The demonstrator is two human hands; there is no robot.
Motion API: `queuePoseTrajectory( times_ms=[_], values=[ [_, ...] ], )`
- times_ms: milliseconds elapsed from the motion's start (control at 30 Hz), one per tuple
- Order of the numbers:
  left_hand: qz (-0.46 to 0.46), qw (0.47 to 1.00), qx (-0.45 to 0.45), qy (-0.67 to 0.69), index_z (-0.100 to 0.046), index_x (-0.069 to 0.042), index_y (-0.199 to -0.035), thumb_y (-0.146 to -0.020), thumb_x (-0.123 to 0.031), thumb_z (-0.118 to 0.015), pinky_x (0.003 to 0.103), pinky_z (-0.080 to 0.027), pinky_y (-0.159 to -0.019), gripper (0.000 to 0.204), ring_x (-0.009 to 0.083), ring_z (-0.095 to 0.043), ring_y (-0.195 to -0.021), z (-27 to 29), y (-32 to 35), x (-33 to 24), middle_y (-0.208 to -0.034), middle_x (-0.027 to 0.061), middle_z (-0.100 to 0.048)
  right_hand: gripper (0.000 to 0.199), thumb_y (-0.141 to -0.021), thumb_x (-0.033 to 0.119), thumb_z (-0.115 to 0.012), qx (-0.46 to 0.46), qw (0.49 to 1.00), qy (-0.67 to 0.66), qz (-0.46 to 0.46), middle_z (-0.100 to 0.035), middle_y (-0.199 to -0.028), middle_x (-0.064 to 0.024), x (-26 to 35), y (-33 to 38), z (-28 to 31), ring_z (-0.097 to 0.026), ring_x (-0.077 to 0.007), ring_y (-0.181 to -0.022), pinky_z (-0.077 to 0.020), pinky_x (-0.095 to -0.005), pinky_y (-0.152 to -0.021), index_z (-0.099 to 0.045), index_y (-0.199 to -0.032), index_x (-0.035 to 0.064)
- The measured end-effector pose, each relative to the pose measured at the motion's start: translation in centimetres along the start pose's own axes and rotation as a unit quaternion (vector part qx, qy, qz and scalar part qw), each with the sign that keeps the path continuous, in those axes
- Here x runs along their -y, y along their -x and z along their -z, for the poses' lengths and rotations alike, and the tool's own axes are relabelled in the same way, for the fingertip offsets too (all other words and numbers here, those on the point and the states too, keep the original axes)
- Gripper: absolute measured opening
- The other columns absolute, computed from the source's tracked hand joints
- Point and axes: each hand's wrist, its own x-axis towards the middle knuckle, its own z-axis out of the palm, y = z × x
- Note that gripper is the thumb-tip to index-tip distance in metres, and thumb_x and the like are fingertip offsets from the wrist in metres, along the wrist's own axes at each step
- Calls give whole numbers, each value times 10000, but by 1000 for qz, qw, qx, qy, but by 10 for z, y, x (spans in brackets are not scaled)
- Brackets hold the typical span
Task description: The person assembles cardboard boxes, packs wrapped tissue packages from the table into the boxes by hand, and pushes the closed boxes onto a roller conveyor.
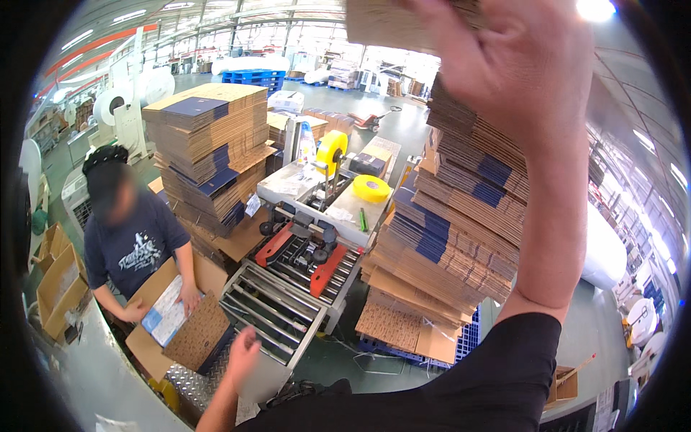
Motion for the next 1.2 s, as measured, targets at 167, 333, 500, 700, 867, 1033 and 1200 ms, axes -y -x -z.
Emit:
queuePoseTrajectory(
  times_ms=[167, 333, 500, 700, 867, 1033, 1200],
  values=[
    [-199, 975, -95, -24, -310, -36, -1532, -717, -88, -832, 422, -375, -1129, 970, 362, -460, -1321, 31, -41, -183, -1480, 197, -409, 98, -747, 46, -774, 113, 947, -251, 165, -646, -738, -80, 76, -60, 36, -630, -174, -631, -476, -289, -541, -706, -817, 37],
    [-167, 980, -54, -98, -369, -21, -1486, -721, -254, -888, 461, -339, -1158, 954, 412, -418, -1385, 29, 9, -198, -1459, 248, -463, 82, -800, 49, -735, 140, 824, -542, 87, -629, -765, -55, 126, -42, -19, -597, -176, -649, -467, -286, -586, -696, -867, 19],
    [-61, 950, -291, -101, -666, -39, -949, -734, -93, -826, 401, -512, -778, 273, 332, -649, -876, 86, 101, -154, -857, 126, -673, 63, -899, 20, -656, 211, 658, -670, -270, -648, -909, 0, 134, 82, -97, -600, -91, -868, -508, -286, -795, -659, -960, 3],
    [12, 842, -231, -487, -631, -96, -814, -718, -168, -824, 476, -374, -984, 227, 273, -611, -861, 138, 149, -114, -808, 48, -633, 243, -843, 50, -725, 576, 397, -672, -241, -714, -1042, -65, 259, 317, -182, -671, -160, -1006, -522, -330, -924, -692, -1083, 30],
    [48, 802, -230, -549, -635, -114, -803, -713, -226, -832, 494, -341, -1010, 244, 234, -596, -913, 156, 165, -78, -832, 23, -618, 297, -890, 297, -711, 424, 574, -696, -77, -743, -993, -132, 421, 323, -164, -700, -336, -935, -538, -398, -906, -745, -1107, 97],
    [97, 827, -179, -524, -652, -132, -789, -714, -287, -840, 494, -321, -1023, 255, 225, -587, -904, 158, 178, -100, -799, 2, -600, 349, -918, 392, -699, 541, 345, -765, -62, -729, -907, -174, 449, 313, -164, -700, -321, -835, -540, -383, -788, -770, -1040, 73],
    [98, 798, -320, -500, -674, -135, -791, -763, -330, -814, 500, -257, -1100, 242, 269, -503, -1204, 167, 184, -73, -1161, 40, -618, 304, -928, 361, -659, 382, 588, -712, -29, -706, -805, -137, 471, 296, -170, -688, -354, -808, -545, -473, -744, -734, -862, 74]
  ],
)
